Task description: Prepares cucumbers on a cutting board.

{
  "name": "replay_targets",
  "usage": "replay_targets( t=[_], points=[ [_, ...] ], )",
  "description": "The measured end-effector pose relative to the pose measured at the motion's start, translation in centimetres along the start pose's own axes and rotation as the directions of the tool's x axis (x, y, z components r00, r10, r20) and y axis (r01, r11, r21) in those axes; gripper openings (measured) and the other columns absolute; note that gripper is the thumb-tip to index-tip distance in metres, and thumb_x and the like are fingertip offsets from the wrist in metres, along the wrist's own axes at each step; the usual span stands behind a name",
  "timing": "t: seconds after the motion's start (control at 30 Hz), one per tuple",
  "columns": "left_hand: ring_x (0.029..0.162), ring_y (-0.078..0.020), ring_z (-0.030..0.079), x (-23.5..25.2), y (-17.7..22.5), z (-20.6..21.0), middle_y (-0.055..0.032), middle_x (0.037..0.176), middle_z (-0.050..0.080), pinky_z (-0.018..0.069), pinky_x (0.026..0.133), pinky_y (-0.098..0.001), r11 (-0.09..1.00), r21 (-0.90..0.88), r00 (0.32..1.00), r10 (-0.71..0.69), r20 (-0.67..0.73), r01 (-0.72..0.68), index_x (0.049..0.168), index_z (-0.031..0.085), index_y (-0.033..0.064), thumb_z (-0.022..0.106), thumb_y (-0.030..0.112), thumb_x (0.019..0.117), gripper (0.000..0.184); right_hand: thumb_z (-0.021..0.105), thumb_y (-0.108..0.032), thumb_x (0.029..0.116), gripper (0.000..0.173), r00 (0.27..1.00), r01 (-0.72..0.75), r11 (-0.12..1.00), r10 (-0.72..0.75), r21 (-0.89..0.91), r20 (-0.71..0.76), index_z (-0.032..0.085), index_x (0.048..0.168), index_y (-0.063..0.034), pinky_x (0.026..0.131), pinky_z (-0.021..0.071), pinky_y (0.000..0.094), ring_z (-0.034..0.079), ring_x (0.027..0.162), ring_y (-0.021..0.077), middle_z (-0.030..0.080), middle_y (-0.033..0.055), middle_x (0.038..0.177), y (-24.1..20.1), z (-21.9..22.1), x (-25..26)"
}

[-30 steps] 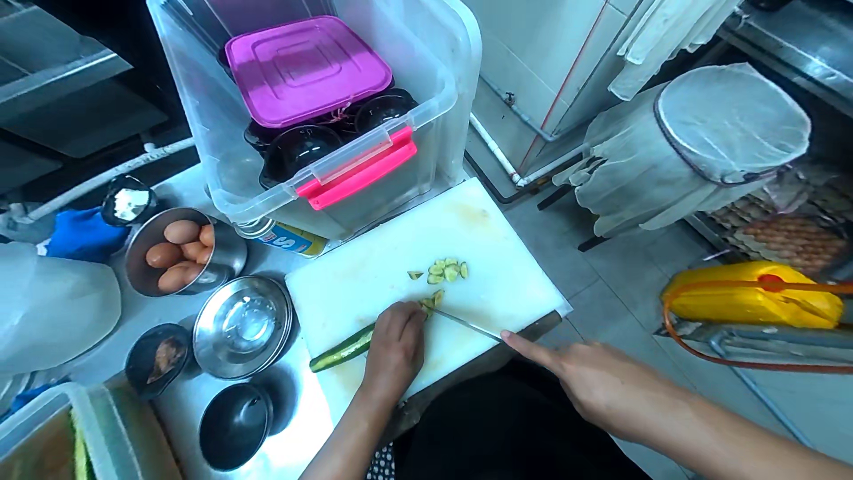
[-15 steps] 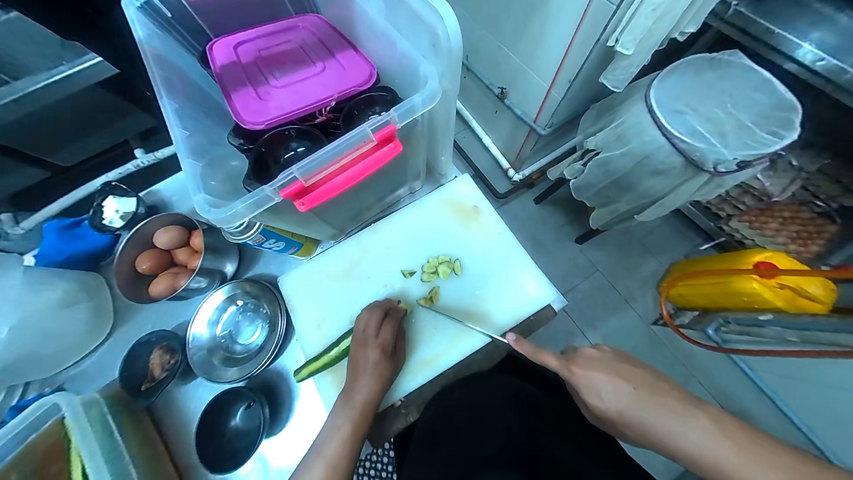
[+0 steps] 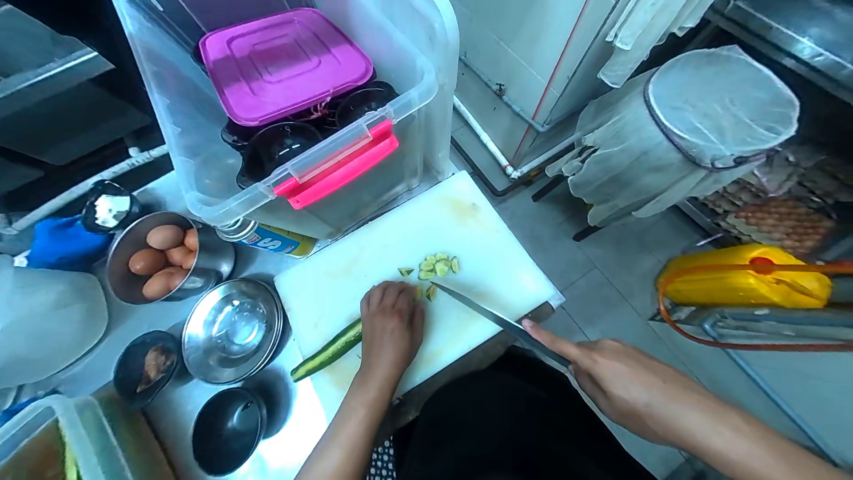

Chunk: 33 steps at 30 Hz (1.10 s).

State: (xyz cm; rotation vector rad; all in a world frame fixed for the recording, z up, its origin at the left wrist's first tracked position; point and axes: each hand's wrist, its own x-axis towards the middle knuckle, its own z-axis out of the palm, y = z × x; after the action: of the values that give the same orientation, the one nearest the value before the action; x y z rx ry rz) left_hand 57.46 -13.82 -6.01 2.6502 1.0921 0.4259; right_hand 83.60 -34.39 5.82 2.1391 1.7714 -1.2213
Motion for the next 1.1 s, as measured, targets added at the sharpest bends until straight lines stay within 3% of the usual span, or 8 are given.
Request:
replay_targets(
  t=[0.43, 0.63, 0.8, 1.1],
  points=[
    [0.117, -0.0209, 0.061, 0.4, -0.1, 0.0, 0.0012, 0.115, 0.07, 0.0451, 0.107, -0.0484, 1.0, 0.007, 1.0, 0.004, 0.028, -0.004, 0.11, 0.077, 0.017, 0.059, 0.032, 0.099, 0.025, 0.049, -0.012, 0.1012, 0.077, 1.0, 0.002, 1.0, -0.002, 0.006, -0.012, 0.019, 0.163, -0.0472, 0.071, 0.0576, 0.0567, 0.07, 0.078, 0.0356, 0.071, 0.0136, 0.086, 0.3, 0.3, 0.1],
    [0.12, -0.0215, 0.059, 0.4, 0.5, 0.3, 0.0014, 0.122, 0.067, 0.0444, 0.107, -0.0491, 0.999, -0.022, 0.999, 0.038, 0.007, -0.038, 0.11, 0.077, 0.0174, 0.062, 0.036, 0.0976, 0.027, 0.05, -0.012, 0.1002, 0.077, 1.0, 0.007, 1.0, -0.007, -0.004, -0.02, 0.02, 0.162, -0.0474, 0.07, 0.0574, 0.0576, 0.07, 0.078, 0.0363, 0.071, 0.0138, 0.087, 0.7, 0.5, -0.2],
    [0.125, -0.0224, 0.058, 0.9, 0.9, 0.5, 0.0016, 0.127, 0.067, 0.0425, 0.11, -0.0524, 0.996, -0.022, 0.996, 0.087, 0.037, -0.086, 0.119, 0.074, 0.0201, 0.059, 0.034, 0.0994, 0.029, 0.05, -0.013, 0.101, 0.077, 1.0, -0.012, 1.0, 0.012, 0.007, 0.003, 0.02, 0.162, -0.0474, 0.071, 0.0573, 0.0583, 0.07, 0.079, 0.037, 0.071, 0.015, 0.087, 0.6, 0.3, -0.2],
    [0.123, -0.0239, 0.061, 0.7, 0.6, 1.0, 0.0003, 0.115, 0.072, 0.0417, 0.112, -0.0538, 0.996, -0.033, 0.996, 0.082, -0.036, -0.083, 0.106, 0.077, 0.0165, 0.06, 0.038, 0.1, 0.028, 0.049, -0.013, 0.1011, 0.076, 1.0, -0.007, 1.0, 0.007, 0.017, 0.025, 0.02, 0.162, -0.0471, 0.073, 0.0572, 0.0577, 0.071, 0.081, 0.0373, 0.071, 0.0151, 0.087, 0.3, 0.3, -0.2]
  ],
)
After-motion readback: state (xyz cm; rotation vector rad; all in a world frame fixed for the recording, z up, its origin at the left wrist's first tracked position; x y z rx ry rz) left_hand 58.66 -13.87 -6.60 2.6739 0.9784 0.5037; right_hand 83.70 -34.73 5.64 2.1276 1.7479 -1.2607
